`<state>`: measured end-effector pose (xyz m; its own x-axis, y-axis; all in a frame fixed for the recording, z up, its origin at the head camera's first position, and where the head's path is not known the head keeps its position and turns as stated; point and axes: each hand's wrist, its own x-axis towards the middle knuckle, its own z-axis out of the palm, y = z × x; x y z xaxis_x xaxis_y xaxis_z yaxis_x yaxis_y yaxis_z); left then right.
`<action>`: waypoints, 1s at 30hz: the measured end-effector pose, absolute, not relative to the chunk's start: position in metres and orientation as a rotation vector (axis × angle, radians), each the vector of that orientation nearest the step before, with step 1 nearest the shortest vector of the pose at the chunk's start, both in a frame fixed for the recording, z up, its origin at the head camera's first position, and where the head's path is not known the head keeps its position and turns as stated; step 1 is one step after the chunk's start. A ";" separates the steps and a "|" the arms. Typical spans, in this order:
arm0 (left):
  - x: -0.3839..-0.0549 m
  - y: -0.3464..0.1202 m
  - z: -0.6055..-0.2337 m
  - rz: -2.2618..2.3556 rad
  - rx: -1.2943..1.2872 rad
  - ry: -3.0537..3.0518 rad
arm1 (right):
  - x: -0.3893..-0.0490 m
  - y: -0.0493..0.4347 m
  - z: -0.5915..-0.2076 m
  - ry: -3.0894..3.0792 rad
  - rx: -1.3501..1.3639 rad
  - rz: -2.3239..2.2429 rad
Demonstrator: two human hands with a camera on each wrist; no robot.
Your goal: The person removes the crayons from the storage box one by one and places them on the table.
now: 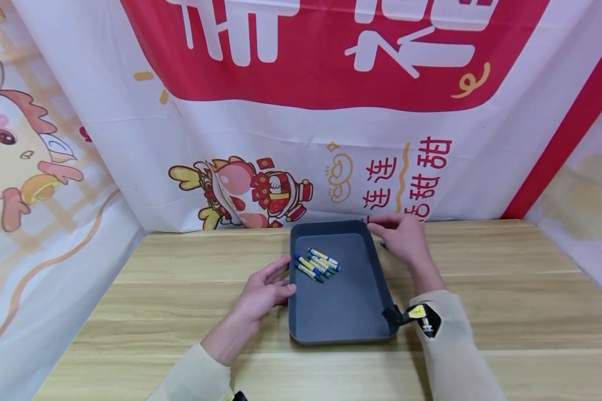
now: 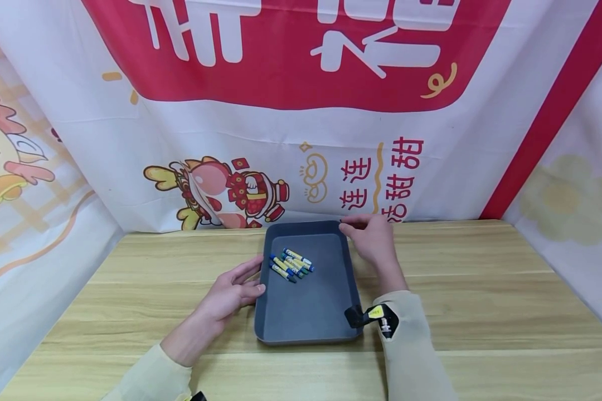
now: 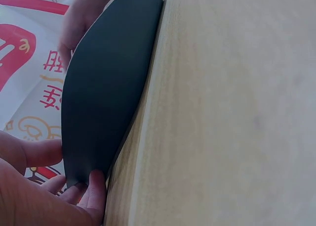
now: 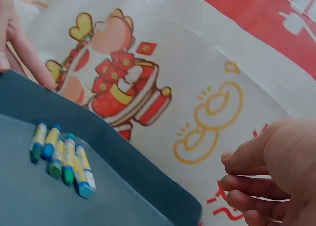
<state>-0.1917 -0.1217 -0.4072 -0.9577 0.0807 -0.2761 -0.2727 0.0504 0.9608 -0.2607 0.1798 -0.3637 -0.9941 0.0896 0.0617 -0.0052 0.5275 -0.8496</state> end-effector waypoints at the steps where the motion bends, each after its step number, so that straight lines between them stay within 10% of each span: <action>1: -0.192 -0.122 -0.407 1.991 -0.198 2.075 | -0.260 0.177 -0.363 -2.653 -0.071 1.490; 30: -0.192 -0.121 -0.405 1.969 -0.204 2.089 | -0.250 0.111 -0.360 -2.578 0.056 1.513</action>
